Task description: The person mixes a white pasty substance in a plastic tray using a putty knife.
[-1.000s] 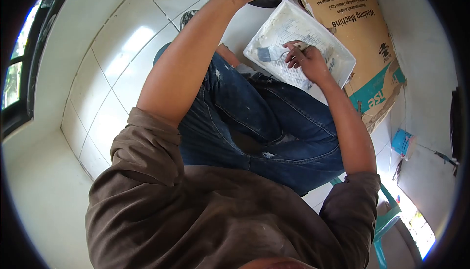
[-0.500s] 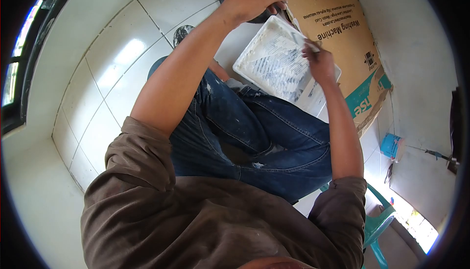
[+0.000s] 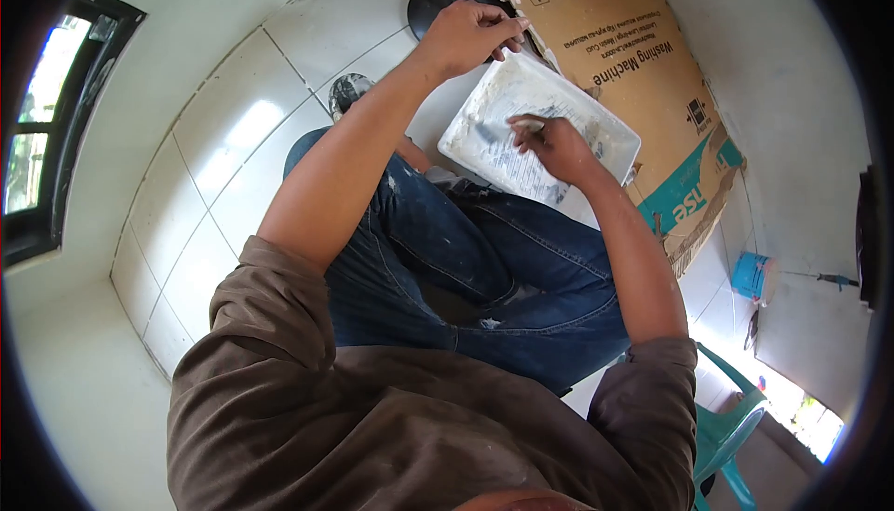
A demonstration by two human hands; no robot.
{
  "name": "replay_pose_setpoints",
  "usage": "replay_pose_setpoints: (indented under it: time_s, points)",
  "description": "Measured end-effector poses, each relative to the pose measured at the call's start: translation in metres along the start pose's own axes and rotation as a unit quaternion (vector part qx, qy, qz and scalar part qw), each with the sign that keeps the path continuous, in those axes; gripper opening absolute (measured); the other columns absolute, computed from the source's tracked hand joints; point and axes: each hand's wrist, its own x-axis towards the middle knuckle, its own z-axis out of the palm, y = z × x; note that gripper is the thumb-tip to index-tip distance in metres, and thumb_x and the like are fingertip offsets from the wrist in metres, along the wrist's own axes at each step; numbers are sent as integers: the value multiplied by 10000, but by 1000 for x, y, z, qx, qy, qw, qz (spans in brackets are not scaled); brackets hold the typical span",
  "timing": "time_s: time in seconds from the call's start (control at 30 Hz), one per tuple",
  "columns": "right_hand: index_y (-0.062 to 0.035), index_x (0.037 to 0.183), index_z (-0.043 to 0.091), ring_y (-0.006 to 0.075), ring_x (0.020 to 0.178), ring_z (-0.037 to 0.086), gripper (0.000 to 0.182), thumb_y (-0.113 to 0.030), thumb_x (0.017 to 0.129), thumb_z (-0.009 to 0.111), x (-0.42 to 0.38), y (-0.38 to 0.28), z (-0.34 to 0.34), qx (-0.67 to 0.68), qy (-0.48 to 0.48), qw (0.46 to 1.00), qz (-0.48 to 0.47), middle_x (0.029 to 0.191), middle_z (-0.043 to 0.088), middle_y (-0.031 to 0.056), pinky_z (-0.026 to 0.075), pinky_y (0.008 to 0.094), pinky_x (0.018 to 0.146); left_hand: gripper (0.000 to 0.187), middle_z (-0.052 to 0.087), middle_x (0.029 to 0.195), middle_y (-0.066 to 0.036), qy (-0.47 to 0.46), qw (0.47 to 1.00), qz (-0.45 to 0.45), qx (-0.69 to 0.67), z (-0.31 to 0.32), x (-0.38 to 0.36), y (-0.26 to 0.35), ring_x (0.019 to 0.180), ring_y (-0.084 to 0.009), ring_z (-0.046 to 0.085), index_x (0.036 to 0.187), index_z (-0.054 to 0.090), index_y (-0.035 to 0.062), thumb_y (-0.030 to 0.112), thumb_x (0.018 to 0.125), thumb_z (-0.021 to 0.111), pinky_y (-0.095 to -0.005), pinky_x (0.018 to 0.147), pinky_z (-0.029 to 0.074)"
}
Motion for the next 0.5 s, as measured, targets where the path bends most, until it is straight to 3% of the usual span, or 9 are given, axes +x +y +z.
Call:
replay_pose_setpoints:
  time_s: [0.07, 0.2, 0.27, 0.4, 0.47, 0.5]
  points:
    - [-22, 1276, 699, 363, 869, 751, 284, -163, 1042, 622, 5, 20, -10, -104, 84, 991, 6, 978, 762, 222, 573, 425, 812, 420, 780, 892, -53, -3, 1000, 3, -5, 2, 1, 1, 718, -118, 655, 931, 792, 21, 414, 1026, 677, -273, 774, 544]
    - [-33, 1299, 692, 448, 951, 718, 318, -194, 1029, 640, 16, 36, -21, -176, 175, 969, 2, 1093, 747, 246, 570, 475, 861, 480, 783, 830, -85, -9, 998, -30, -49, -2, 2, 2, 731, -157, 729, 866, 793, -21, 398, 1038, 634, -273, 769, 585]
    - [-45, 1305, 693, 442, 1001, 709, 338, -234, 1030, 643, 22, 41, -16, -274, 226, 926, -128, 1129, 738, 245, 565, 494, 895, 513, 787, 796, -89, -15, 995, -49, -85, -3, 3, -2, 732, -171, 764, 843, 798, -37, 407, 1031, 624, -270, 761, 601]
    - [-47, 1295, 703, 431, 1048, 701, 349, -265, 1030, 643, 33, 29, -1, -275, 175, 939, -108, 1153, 729, 249, 554, 507, 930, 433, 789, 761, -69, -18, 999, -21, -21, 1, 10, -9, 726, -141, 777, 809, 806, -34, 322, 974, 624, -263, 767, 610]
    - [-62, 1301, 705, 437, 1042, 697, 327, -253, 1045, 638, 20, 9, 8, -229, 30, 971, -54, 1145, 726, 257, 558, 470, 914, 394, 790, 749, -56, -12, 1000, -11, 18, -3, 8, -14, 721, -120, 774, 803, 814, -16, 302, 945, 632, -255, 761, 608]
    - [-66, 1300, 705, 432, 1032, 700, 325, -253, 1042, 637, 14, 0, 13, -206, 7, 976, -73, 1122, 728, 255, 559, 467, 909, 371, 789, 743, -45, -11, 999, -13, 52, -4, 6, -14, 718, -108, 771, 804, 821, 1, 302, 927, 643, -244, 755, 604]
